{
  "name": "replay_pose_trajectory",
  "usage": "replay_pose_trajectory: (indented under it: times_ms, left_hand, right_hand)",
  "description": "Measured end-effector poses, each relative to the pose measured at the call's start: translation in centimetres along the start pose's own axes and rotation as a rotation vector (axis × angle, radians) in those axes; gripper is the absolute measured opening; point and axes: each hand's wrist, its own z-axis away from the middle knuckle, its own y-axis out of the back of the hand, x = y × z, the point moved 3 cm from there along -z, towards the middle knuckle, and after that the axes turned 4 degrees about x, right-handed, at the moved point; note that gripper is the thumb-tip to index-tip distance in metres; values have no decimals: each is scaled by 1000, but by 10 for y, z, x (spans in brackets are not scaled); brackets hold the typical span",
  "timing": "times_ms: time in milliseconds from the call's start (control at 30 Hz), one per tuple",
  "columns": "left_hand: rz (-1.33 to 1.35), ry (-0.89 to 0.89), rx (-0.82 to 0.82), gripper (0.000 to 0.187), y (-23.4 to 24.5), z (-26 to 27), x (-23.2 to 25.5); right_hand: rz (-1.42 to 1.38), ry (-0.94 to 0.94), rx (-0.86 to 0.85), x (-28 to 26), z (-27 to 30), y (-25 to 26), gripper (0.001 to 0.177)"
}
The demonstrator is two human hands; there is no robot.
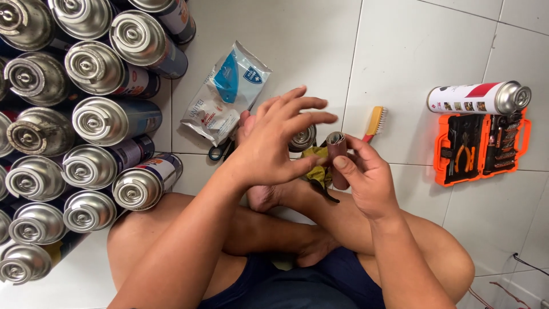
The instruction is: Cleaning the valve and rim of spray cans using a brush, toothpick, and cloth to remove debris.
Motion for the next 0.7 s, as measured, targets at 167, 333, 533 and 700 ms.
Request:
replay_pose_trajectory:
  times_ms: [167, 333, 533, 700]
  left_hand:
    - [-119, -116, 44, 35, -1, 3, 10]
    - [-43, -80, 36, 23, 3, 3, 15]
    - [-4, -65, 40, 19, 0, 2, 18]
    - [17, -76, 59, 22, 0, 3, 25]
  right_hand:
    - [-59, -78, -51, -22, 9, -7, 46]
    - [99, -82, -4, -32, 15, -8, 45]
    - [273, 203, -2, -38, 22, -6, 36]
    - [8, 177, -6, -33, 28, -8, 38]
